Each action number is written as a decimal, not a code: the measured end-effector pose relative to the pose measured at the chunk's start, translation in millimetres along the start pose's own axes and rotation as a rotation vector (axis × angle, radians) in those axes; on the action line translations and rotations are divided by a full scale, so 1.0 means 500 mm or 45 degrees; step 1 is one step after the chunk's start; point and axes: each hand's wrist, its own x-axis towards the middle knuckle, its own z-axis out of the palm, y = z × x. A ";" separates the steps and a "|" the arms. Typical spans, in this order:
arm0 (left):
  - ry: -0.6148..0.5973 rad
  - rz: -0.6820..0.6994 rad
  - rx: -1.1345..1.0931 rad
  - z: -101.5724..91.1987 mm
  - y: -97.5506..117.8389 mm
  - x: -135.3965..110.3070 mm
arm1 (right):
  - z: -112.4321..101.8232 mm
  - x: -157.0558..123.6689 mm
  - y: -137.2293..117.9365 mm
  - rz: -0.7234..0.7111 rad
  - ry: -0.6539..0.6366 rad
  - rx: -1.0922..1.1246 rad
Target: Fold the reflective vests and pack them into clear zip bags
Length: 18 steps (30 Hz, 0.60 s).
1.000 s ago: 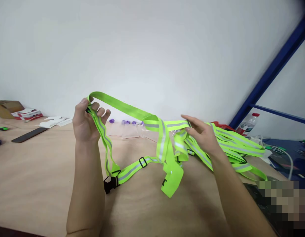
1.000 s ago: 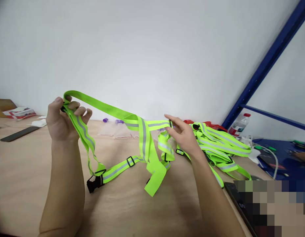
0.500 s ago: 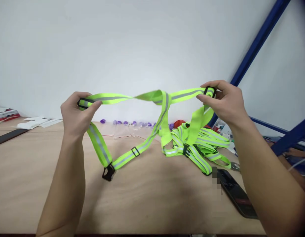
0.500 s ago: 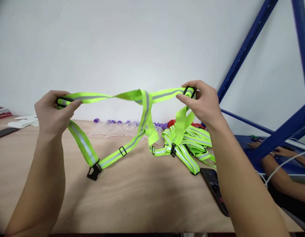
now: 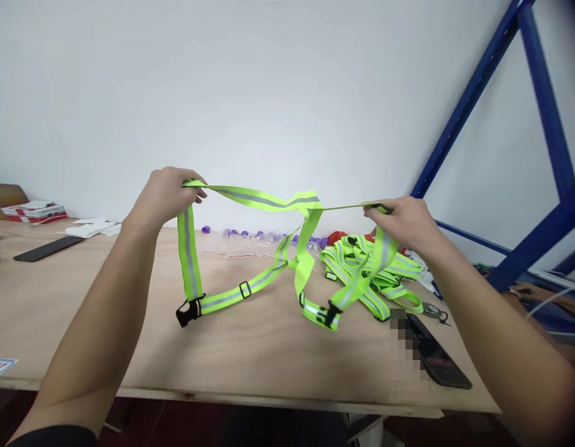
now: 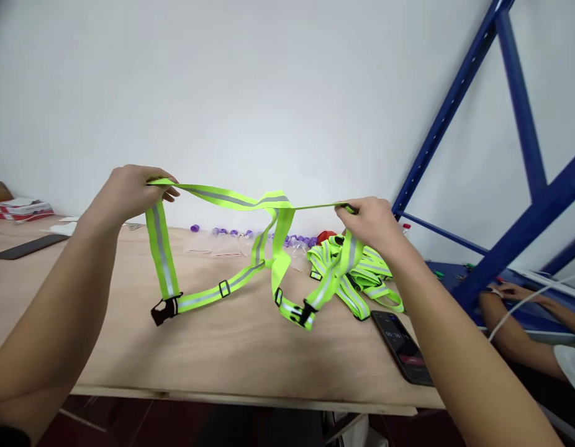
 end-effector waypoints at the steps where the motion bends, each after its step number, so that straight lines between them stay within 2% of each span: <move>1: -0.071 -0.022 -0.084 -0.005 0.001 -0.003 | 0.001 -0.006 -0.003 -0.019 0.033 0.018; 3: -0.257 -0.071 -0.311 -0.019 0.000 -0.008 | -0.002 -0.018 -0.011 0.011 0.016 0.140; 4: -0.388 -0.106 -0.441 -0.028 -0.002 -0.010 | -0.006 -0.025 -0.017 0.041 -0.060 0.278; 5: -0.548 -0.140 -0.559 -0.039 -0.005 -0.013 | -0.013 -0.033 -0.021 0.087 -0.193 0.431; 8: -1.066 -0.202 -0.770 -0.073 -0.013 -0.031 | -0.037 -0.061 -0.025 0.224 -0.750 0.795; 10: -1.244 -0.196 -0.861 -0.091 -0.016 -0.049 | -0.053 -0.083 -0.018 0.241 -0.987 0.949; 12: -1.245 -0.169 -1.011 -0.103 -0.017 -0.069 | -0.065 -0.106 -0.010 0.231 -1.078 1.063; 15: -1.157 -0.102 -1.186 -0.116 -0.018 -0.089 | -0.077 -0.135 -0.012 0.186 -1.064 1.064; 18: -1.137 -0.088 -1.200 -0.133 -0.016 -0.098 | -0.079 -0.152 -0.034 0.135 -0.907 0.655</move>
